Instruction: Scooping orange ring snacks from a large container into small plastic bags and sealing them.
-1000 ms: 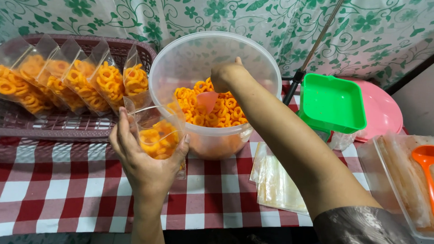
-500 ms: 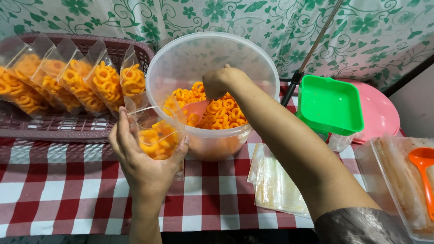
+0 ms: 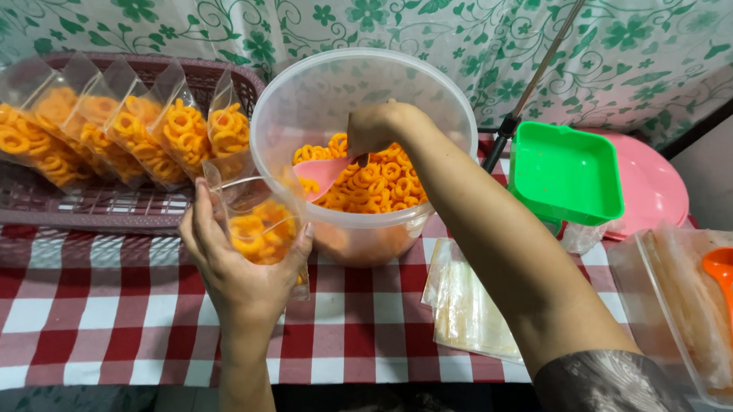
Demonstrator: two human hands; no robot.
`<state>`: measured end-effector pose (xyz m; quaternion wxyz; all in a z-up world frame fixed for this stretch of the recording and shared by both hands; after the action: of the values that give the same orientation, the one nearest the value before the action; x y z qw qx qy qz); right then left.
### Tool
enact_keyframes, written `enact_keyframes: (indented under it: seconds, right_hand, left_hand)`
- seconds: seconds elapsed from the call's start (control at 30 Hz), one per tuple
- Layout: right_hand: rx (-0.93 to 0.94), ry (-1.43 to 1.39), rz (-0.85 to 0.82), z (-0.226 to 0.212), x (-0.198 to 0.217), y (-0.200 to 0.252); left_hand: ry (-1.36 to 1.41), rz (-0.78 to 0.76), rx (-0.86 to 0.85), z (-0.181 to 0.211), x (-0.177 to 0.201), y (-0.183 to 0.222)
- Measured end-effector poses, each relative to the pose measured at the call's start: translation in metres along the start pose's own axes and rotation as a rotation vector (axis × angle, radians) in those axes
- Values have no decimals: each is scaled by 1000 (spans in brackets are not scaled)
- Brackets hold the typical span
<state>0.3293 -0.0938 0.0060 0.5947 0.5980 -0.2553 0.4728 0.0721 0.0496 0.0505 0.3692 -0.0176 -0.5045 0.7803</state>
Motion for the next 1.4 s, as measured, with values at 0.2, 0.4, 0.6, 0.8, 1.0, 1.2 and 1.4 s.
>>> enact_keyframes:
  seconds: [0.2, 0.4, 0.6, 0.8, 1.0, 1.2, 1.4]
  right_hand:
    - [23, -112, 32, 5, 10, 5]
    - [98, -134, 149, 12, 24, 23]
    - [151, -232, 261, 36, 32, 54]
    - [144, -290, 398, 65, 50, 88]
    - [156, -313, 518, 68, 78, 147]
    - [310, -151, 843, 38, 89, 193]
    - [470, 17, 1209, 12, 87, 249]
  left_hand:
    - [-14, -12, 14, 0, 7, -3]
    - [23, 2, 18, -3, 13, -4]
    - [10, -17, 4, -2, 9, -1]
    - [4, -104, 98, -8, -2, 3]
    - [-54, -120, 103, -5, -9, 4]
    - [-107, -165, 126, 4, -11, 1]
    - [-90, -51, 9, 16, -7, -3]
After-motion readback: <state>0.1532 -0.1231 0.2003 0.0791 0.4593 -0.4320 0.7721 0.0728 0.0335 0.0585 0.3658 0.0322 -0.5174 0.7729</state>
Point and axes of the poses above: each hand's wrist, its own y-axis away from the middle knuckle, its own x-axis out of the back of the hand, z = x × y, the point moved 9 cm from there along -y, towards the middle knuckle, and after that the axes turned 13 degrees about -x, right-handed, at the moved point
